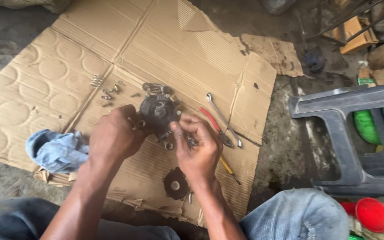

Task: Disassembling a mechanical component, likely a carburetor or pump, using various tools.

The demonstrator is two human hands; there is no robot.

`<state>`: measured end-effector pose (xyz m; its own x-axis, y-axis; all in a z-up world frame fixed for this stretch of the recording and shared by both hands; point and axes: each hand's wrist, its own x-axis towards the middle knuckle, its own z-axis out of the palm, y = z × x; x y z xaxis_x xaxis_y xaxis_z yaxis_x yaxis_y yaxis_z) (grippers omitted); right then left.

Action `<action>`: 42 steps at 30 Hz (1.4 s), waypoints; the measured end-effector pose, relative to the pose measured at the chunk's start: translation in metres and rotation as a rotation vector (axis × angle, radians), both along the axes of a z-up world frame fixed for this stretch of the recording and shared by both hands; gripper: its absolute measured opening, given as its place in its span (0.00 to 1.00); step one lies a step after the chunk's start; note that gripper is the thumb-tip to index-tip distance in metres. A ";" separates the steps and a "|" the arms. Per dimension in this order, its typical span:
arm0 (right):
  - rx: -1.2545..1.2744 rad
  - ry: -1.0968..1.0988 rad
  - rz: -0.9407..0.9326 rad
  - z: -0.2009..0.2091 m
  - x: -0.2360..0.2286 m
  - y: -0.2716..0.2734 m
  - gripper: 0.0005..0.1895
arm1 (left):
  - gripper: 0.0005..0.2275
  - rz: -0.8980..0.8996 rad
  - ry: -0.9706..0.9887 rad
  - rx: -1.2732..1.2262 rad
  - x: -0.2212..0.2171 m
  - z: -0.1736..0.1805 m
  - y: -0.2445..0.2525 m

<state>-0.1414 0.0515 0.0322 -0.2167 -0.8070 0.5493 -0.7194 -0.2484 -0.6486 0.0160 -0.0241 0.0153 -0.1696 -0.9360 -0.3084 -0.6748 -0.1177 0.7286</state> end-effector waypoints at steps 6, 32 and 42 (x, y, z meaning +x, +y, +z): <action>0.036 -0.077 -0.011 -0.015 -0.008 -0.001 0.06 | 0.18 -0.007 -0.004 0.019 -0.004 0.002 -0.001; -0.051 0.095 -0.007 -0.004 -0.011 -0.005 0.07 | 0.17 0.043 0.075 -0.002 0.001 0.008 0.000; 0.066 -0.108 0.020 -0.008 -0.016 -0.003 0.06 | 0.16 0.064 0.080 0.068 0.000 0.012 0.000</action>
